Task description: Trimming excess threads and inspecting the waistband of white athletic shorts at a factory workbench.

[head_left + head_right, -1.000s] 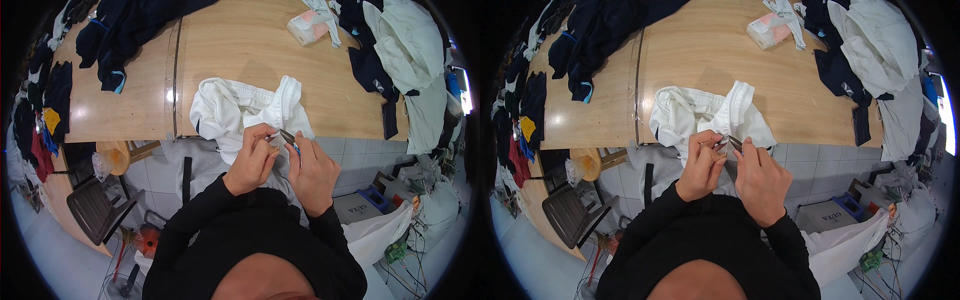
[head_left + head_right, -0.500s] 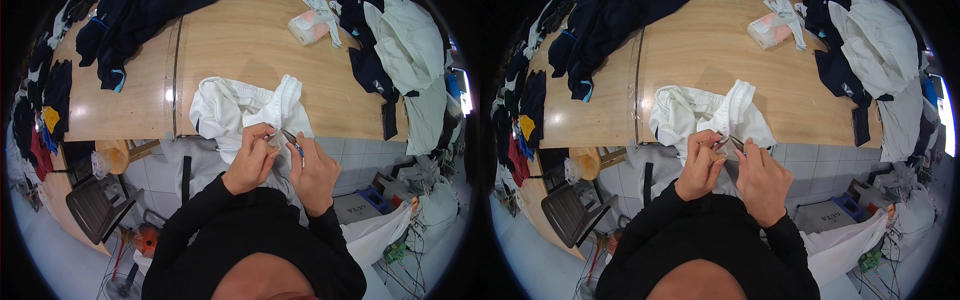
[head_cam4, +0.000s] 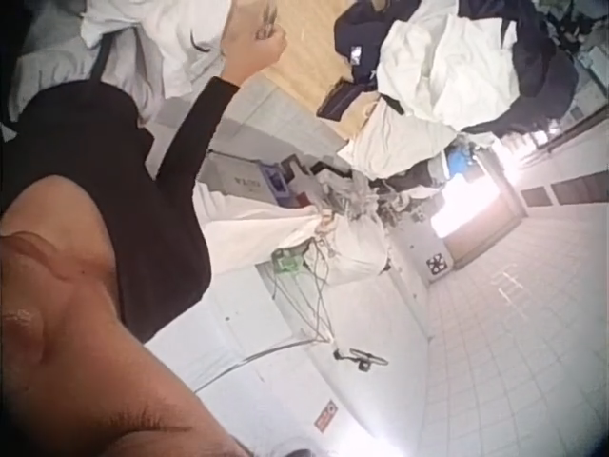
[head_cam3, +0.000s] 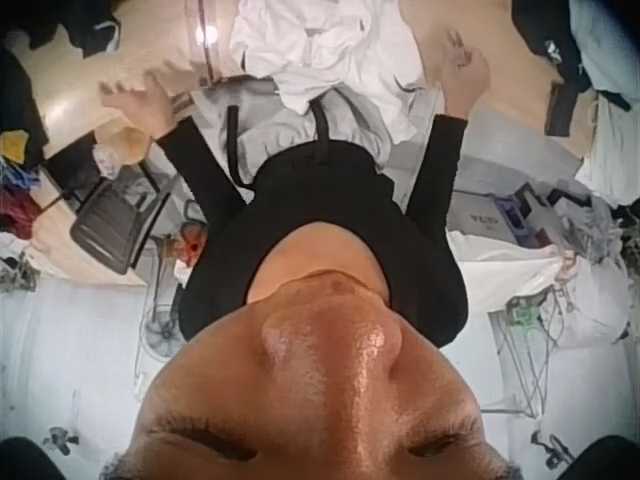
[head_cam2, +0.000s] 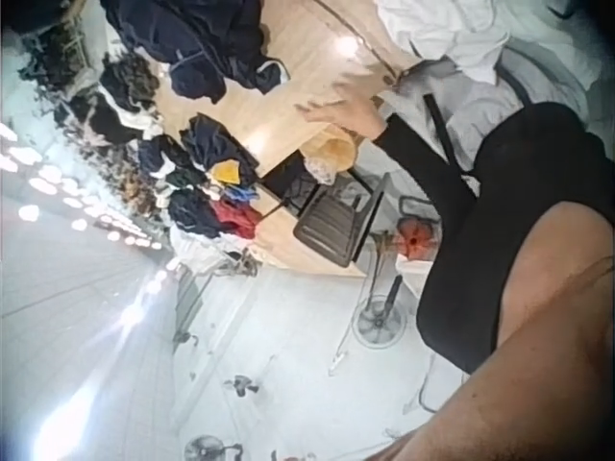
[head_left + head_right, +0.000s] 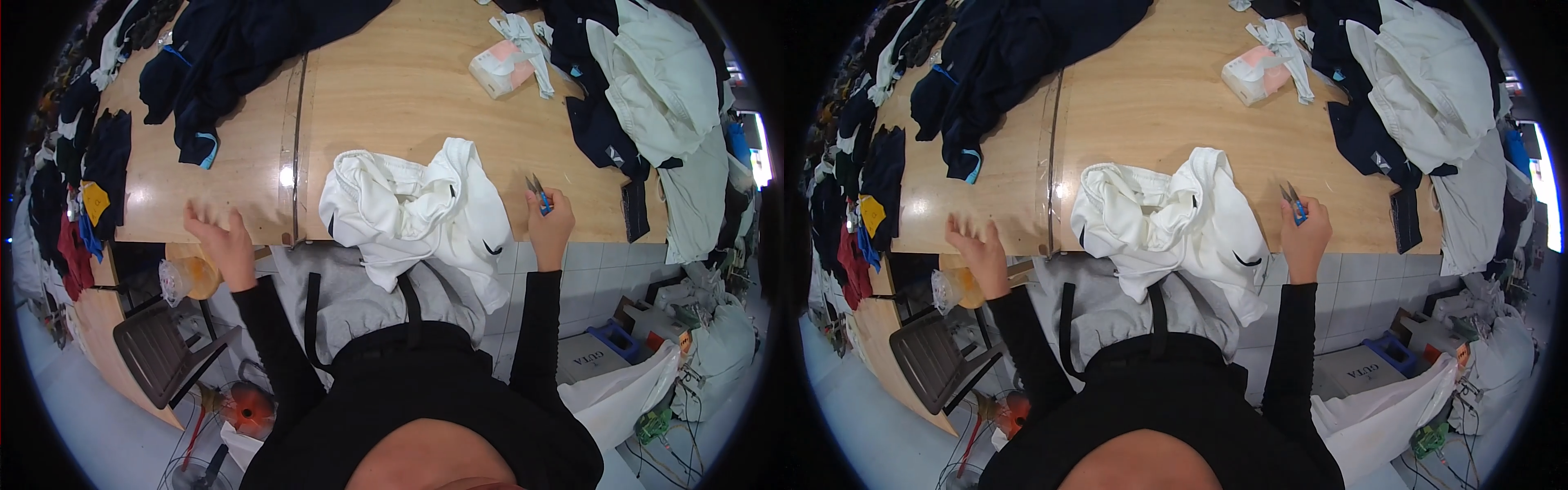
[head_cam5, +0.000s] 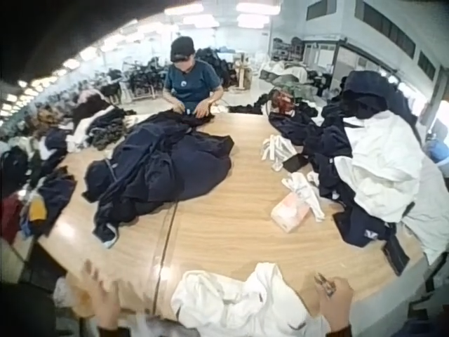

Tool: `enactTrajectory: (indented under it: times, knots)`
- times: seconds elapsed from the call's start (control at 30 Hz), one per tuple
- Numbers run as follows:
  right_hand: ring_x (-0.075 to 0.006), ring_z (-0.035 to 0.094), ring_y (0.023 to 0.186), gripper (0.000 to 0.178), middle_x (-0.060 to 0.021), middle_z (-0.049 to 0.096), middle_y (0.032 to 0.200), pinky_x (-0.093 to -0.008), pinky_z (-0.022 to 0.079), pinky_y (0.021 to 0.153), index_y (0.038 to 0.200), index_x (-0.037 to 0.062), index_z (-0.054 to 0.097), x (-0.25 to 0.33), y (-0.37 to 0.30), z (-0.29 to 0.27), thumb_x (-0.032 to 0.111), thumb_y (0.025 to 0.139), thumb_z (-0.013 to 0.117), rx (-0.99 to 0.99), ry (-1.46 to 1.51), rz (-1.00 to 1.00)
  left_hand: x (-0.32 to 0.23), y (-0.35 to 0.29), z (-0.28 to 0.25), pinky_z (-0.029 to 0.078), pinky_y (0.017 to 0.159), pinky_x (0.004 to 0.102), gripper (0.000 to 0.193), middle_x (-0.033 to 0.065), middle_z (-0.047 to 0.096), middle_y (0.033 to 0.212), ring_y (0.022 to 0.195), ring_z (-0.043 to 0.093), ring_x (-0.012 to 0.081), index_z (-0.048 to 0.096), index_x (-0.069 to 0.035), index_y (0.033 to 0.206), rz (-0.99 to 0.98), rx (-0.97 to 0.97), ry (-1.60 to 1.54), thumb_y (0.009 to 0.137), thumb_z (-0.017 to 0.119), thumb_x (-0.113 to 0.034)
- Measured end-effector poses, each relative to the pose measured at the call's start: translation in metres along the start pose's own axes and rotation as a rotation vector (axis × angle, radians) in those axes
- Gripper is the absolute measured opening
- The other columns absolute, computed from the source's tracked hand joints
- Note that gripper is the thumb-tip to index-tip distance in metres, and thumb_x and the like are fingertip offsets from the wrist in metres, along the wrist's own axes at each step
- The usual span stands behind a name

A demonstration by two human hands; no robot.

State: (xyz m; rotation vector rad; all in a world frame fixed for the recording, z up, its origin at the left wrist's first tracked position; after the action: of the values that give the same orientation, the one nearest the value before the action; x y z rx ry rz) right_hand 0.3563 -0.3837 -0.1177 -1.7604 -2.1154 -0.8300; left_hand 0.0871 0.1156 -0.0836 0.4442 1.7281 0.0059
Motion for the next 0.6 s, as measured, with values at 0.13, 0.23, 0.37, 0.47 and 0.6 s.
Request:
enactTrajectory:
  times: [0.13,0.23,0.37,0.47,0.6]
  knots:
    - [-0.0329,0.067,0.095,0.032,-0.0165,0.067,0.102,-0.0424,0.053,0.081,0.11,0.0013,0.075,-0.019,0.021,0.018,0.025,0.091,0.084,-0.057,-0.099,0.035,-0.004,-0.002,0.006,0.035,0.123,0.0479,0.07,0.0296,0.052,0.151,0.145,0.047,0.0434,0.042,0.006,0.155,0.387,0.316,0.667,0.097,0.075,-0.014]
    - [-0.0397,0.061,0.113,0.039,-0.017,0.067,0.108,-0.0505,0.049,0.094,0.122,0.0051,0.076,-0.016,0.043,0.022,0.033,0.094,0.078,-0.208,-0.405,-0.144,-0.014,-0.031,0.047,0.048,0.111,0.0424,0.047,0.0203,0.067,0.136,0.128,0.064,0.0331,0.063,0.001,0.14,0.132,0.5,0.313,0.098,0.076,-0.016]
    - [-0.0341,0.066,0.1,0.026,-0.016,0.069,0.099,-0.047,0.051,0.09,0.111,0.0015,0.073,0.026,0.029,0.036,0.026,0.103,0.069,-0.204,-0.096,-0.099,0.027,-0.067,0.083,0.056,0.09,0.0317,0.034,0.0142,0.077,0.108,0.097,0.071,0.0179,0.069,0.004,0.13,-0.062,0.414,0.115,0.104,0.072,-0.019]
    - [-0.0136,0.065,0.074,0.024,-0.0082,0.07,0.083,-0.0305,0.051,0.066,0.109,-0.0032,0.071,0.05,0.021,0.076,0.02,0.108,0.065,0.277,0.605,0.257,0.023,-0.077,0.118,0.053,0.081,0.0332,0.039,0.0078,0.072,0.097,0.089,0.066,0.0145,0.069,0.005,0.12,-0.211,0.699,0.017,0.112,0.058,-0.032]
    - [-0.0115,0.064,0.075,0.039,-0.0064,0.071,0.085,-0.03,0.051,0.065,0.115,-0.0054,0.068,0.092,0.009,0.117,0.022,0.092,0.085,0.403,0.522,0.21,0.015,-0.09,0.138,0.051,0.085,0.0308,0.041,0.0015,0.069,0.098,0.093,0.062,0.0106,0.071,0.001,0.116,-0.643,0.871,-0.315,0.115,0.054,-0.036]
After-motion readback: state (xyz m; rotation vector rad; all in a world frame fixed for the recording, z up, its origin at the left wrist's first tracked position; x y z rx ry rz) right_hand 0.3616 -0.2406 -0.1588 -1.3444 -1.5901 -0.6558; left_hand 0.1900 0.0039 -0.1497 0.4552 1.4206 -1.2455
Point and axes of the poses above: each hand's wrist, its own y-axis towards the middle knuckle, its own z-axis out of the palm, x = y × z, the point moved 4 cm from there along y, towards the middle knuckle
